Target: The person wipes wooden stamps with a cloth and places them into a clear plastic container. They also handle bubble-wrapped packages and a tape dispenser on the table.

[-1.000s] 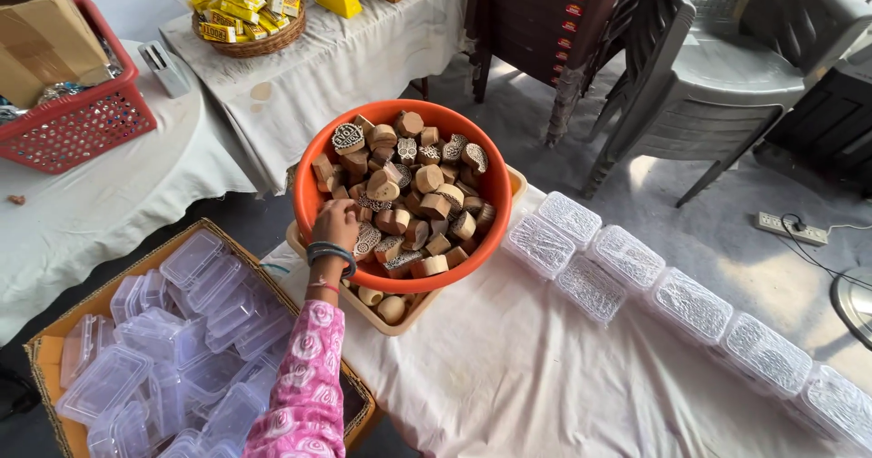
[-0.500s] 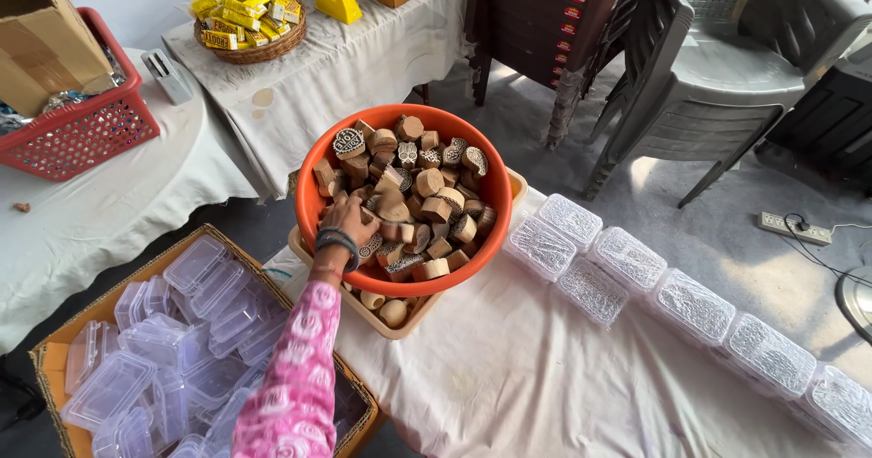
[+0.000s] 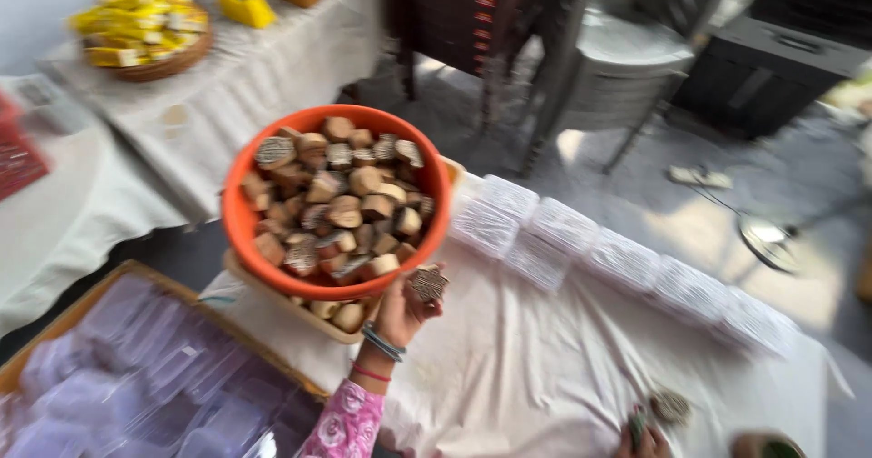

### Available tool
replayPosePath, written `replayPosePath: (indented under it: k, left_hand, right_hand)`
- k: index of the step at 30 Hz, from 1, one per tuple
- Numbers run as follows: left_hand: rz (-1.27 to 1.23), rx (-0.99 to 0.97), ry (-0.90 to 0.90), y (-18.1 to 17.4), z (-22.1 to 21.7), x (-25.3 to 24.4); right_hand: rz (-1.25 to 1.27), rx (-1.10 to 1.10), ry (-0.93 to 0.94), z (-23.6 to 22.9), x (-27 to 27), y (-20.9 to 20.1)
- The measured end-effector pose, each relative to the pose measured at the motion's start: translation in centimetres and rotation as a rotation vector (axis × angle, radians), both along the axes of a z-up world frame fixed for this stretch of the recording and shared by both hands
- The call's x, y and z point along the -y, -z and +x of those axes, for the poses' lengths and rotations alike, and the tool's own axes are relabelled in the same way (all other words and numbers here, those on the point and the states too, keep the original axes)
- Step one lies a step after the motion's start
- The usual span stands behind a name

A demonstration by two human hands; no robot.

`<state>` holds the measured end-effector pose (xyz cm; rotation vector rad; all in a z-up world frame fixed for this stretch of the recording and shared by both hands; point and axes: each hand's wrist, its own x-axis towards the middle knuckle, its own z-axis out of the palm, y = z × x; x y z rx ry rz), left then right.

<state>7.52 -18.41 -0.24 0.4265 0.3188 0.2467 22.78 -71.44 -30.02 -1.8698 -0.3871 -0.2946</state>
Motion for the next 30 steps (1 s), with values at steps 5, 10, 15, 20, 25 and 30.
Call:
replayPosePath:
  k: [5,10,15,20,25,30]
  left_hand:
    - [-0.046,-0.139,0.225,6.7,6.5,10.4]
    - [0.066,-0.198,0.363,10.2,8.9,20.1]
    - [-0.269,-0.351,0.216,13.7,11.0,23.8]
    - [0.225,-0.479,0.250,12.5,8.5,26.8]
    - [0.290,-0.553,0.260,11.5,8.3,28.7]
    - [0.331,-0.502,0.237,14.1,8.0,31.0]
  right_hand:
    - [-0.072,0.148,0.089,-2.6,-11.7,-20.6]
    - [-0.080,0.138,-0.038,-3.4,-17.3,-26.8]
    - [-0.386,0.329,-0.218,-7.3,-17.7,-29.3]
    - [-0.455,0.158,-0.102,-4.9,-15.5,-29.5]
    - [-0.458,0.113,-0.066,-5.6,-13.6,-29.4]
    - [-0.464,-0.009,-0.082,-4.6,-11.2,-28.0]
